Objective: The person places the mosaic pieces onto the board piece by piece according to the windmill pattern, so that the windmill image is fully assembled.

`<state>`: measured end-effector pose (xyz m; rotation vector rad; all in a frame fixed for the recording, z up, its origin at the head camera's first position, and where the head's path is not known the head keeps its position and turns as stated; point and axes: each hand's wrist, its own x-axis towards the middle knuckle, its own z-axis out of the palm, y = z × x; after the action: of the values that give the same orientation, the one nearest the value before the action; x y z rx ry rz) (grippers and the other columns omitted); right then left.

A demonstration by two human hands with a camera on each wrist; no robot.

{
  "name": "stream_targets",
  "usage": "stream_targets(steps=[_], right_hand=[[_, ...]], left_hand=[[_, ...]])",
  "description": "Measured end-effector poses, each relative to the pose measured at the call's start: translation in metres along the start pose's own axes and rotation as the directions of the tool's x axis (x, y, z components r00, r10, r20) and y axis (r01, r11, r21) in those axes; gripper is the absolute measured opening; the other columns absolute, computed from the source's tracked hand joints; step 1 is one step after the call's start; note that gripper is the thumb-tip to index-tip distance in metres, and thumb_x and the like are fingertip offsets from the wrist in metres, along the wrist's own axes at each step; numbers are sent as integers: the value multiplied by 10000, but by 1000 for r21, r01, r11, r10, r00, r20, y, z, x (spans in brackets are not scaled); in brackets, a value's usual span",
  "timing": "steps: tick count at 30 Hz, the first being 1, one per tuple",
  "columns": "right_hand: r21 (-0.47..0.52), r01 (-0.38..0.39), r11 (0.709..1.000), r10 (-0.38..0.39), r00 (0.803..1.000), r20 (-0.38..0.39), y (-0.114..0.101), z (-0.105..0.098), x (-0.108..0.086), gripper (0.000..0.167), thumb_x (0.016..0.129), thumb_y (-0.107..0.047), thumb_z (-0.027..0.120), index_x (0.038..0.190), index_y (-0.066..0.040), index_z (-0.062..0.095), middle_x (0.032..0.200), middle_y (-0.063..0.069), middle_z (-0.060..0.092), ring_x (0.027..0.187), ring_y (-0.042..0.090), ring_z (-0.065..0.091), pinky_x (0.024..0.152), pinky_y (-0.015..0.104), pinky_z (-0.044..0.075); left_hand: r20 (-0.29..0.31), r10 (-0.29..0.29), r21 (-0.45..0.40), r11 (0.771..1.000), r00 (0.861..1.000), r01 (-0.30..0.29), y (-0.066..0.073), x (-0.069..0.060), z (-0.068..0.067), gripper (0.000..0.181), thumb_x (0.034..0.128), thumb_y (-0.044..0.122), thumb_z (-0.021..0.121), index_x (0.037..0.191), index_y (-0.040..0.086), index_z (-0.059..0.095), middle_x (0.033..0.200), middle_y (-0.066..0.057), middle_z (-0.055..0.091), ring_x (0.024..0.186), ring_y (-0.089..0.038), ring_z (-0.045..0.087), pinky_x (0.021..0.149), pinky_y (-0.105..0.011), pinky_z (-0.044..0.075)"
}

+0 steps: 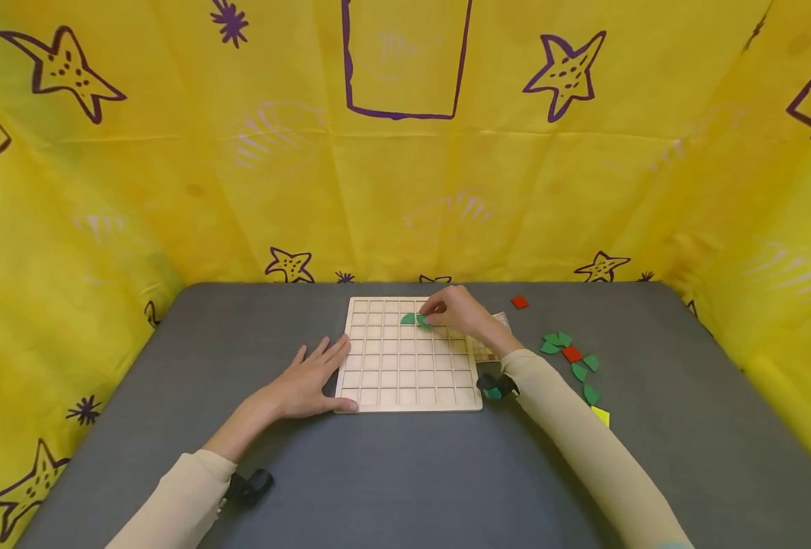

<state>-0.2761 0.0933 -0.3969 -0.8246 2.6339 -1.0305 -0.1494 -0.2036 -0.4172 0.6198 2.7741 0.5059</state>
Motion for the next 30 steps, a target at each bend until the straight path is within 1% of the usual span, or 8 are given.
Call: stream_targets(steps=[5, 11, 18, 24, 30], right_hand=[[15, 21, 1000, -21, 1000, 7, -7, 10, 5, 146, 872, -79, 738, 1011, -48, 768, 1008, 67, 740, 909, 203, 678, 795, 310, 546], [16, 49, 999, -49, 998, 35, -11, 18, 9, 123, 883, -73, 724, 994, -46, 769, 999, 63, 739, 868, 170, 677, 765, 284, 544], [23, 34, 999, -35, 998, 46, -13, 22, 11, 123, 883, -74, 722, 992, -47, 772, 963, 58, 743, 832, 154, 682, 755, 279, 547], [4, 15, 1000, -15, 999, 40, -13, 26, 12, 135, 886, -88, 722, 1005, -52, 776, 998, 57, 743, 885, 173, 679, 766, 270, 544], [-25, 25, 999, -24, 999, 23, -13, 28, 12, 140, 881, -87, 725, 1005, -50, 778, 1000, 61, 744, 921, 194, 683, 783, 277, 549]], left_hand=[[7, -4, -4, 1000, 1000, 4, 0, 0, 0, 1098, 804, 641, 680, 1564, 37, 167, 1637, -110, 121, 1476, -426, 91, 1114, -682, 26], [12, -6, 0, 1000, 1000, 6, 1, 0, 0, 1095, 807, 640, 678, 1564, 36, 168, 1636, -115, 123, 1475, -429, 90, 1114, -683, 31], [10, -10, 0, 1000, 1000, 10, 1, 0, 0, 1098, 804, 646, 676, 1561, 28, 175, 1634, -122, 132, 1472, -436, 95, 1111, -686, 36], [1, -13, 2, 1000, 1000, 13, 0, 0, 0, 1097, 802, 641, 682, 1560, 25, 183, 1634, -117, 137, 1471, -434, 105, 1111, -687, 42], [-5, -8, 1, 1000, 1000, 8, 1, 0, 0, 1099, 800, 644, 681, 1559, 25, 184, 1633, -119, 138, 1471, -435, 105, 1111, -686, 40]])
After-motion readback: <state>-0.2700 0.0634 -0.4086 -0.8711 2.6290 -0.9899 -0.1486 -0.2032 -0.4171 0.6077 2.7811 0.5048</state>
